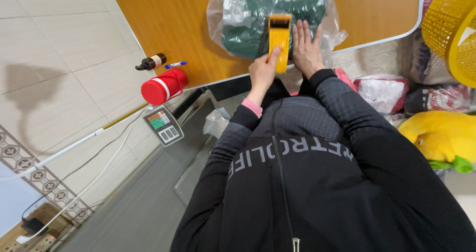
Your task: The person wraps a green folded item in a clear plastic bag, writes on it with a marker, and seals it with a tape dispenser. They then place the package on the floor and move a yellow basket.
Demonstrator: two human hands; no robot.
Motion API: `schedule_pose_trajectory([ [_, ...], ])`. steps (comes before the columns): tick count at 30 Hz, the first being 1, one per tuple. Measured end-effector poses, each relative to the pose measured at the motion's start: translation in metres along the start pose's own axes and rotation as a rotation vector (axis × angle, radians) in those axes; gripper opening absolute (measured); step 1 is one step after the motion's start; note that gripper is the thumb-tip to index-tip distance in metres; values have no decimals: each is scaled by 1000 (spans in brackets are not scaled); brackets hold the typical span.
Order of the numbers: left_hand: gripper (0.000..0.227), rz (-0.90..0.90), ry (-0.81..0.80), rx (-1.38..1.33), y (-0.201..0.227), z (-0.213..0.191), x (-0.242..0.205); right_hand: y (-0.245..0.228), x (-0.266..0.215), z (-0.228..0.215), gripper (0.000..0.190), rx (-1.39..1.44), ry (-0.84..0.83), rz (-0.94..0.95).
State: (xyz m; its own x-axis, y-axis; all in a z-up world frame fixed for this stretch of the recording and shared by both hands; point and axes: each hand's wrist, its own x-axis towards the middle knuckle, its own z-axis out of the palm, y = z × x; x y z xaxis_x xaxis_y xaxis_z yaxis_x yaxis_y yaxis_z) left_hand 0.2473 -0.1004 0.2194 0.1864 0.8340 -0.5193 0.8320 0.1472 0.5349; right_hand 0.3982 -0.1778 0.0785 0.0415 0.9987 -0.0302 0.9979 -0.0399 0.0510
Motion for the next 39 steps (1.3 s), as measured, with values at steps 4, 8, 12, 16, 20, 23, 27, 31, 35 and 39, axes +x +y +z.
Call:
schedule_pose_trajectory([
  [4, 62, 34, -16, 50, -25, 2, -37, -1, 8, 8, 72, 170, 8, 27],
  [8, 54, 78, 29, -123, -41, -5, -49, -1, -1, 8, 81, 99, -16, 13],
  [12, 49, 180, 118, -246, -34, -14, -43, -2, -1, -1, 88, 64, 2, 4],
  [16, 50, 224, 101, -297, -6, -6, -3, 2, 2, -16, 98, 182, -51, 7],
  [20, 54, 70, 37, -113, 17, 7, 40, 8, 6, -48, 104, 375, -73, 26],
  [23, 51, 246, 144, -381, 16, 7, 41, 22, 14, -73, 110, 576, -193, 71],
  [27, 49, 221, 74, -538, 5, -6, 15, 49, 16, -94, 98, 740, -134, -10],
  [31, 44, 284, 41, -480, 6, -31, -14, 74, 25, -119, 49, 1037, -154, 250],
  [35, 35, 387, -28, -355, 8, -51, -48, 95, 50, -145, 51, 1735, -472, 580],
  [39, 28, 571, 51, -272, 8, -61, -72, 98, 59, -153, 38, 1889, -911, 633],
])
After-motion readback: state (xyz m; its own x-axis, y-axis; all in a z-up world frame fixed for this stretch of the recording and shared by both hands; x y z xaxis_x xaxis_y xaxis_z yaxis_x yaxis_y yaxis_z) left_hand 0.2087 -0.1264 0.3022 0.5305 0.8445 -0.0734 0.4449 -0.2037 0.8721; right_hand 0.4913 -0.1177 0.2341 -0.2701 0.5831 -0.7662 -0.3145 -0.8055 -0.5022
